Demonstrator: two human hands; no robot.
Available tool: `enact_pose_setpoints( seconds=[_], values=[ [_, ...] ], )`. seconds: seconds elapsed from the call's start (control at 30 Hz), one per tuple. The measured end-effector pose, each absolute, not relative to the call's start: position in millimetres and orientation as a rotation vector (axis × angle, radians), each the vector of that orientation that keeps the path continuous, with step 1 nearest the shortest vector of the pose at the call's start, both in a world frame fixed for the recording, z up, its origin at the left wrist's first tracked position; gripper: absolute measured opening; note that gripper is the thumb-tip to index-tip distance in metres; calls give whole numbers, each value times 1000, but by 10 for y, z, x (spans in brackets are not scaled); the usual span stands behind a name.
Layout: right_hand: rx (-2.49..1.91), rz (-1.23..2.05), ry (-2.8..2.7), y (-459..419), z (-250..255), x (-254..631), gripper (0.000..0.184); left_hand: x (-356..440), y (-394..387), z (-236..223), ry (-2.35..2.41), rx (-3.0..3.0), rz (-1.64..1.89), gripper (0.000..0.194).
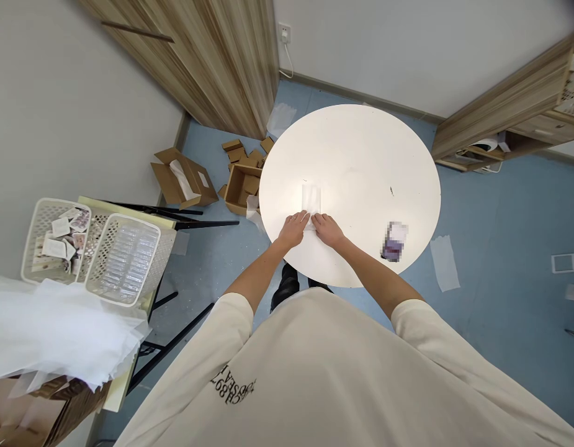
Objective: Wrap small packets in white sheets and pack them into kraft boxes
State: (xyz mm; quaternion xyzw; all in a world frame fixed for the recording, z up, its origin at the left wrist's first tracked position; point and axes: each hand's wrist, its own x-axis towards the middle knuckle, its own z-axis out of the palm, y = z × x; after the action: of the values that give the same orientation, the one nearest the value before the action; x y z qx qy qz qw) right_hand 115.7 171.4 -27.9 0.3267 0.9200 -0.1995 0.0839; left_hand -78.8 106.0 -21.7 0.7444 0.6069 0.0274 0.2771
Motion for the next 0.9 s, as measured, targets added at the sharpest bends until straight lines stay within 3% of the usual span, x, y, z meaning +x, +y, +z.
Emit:
enact_pose_setpoints(
  seconds=[0.43,0.63,0.77,0.9],
  values=[
    [1164,-862,2731,1984,-61,1116,35,-725,1434,-128,1762,1624,241,45],
    [1305,-992,2625,1991,-101,1077,38,-743,1434,-142,1797,1417,336,19],
    [1427,-986,2620,1984,-142,1028,39,-699,1381,-210,1814,1286,419,19],
    [1557,-968,2603,2024,-189,959,40,-653,1327,-235,1860,1176,560,38]
  ],
)
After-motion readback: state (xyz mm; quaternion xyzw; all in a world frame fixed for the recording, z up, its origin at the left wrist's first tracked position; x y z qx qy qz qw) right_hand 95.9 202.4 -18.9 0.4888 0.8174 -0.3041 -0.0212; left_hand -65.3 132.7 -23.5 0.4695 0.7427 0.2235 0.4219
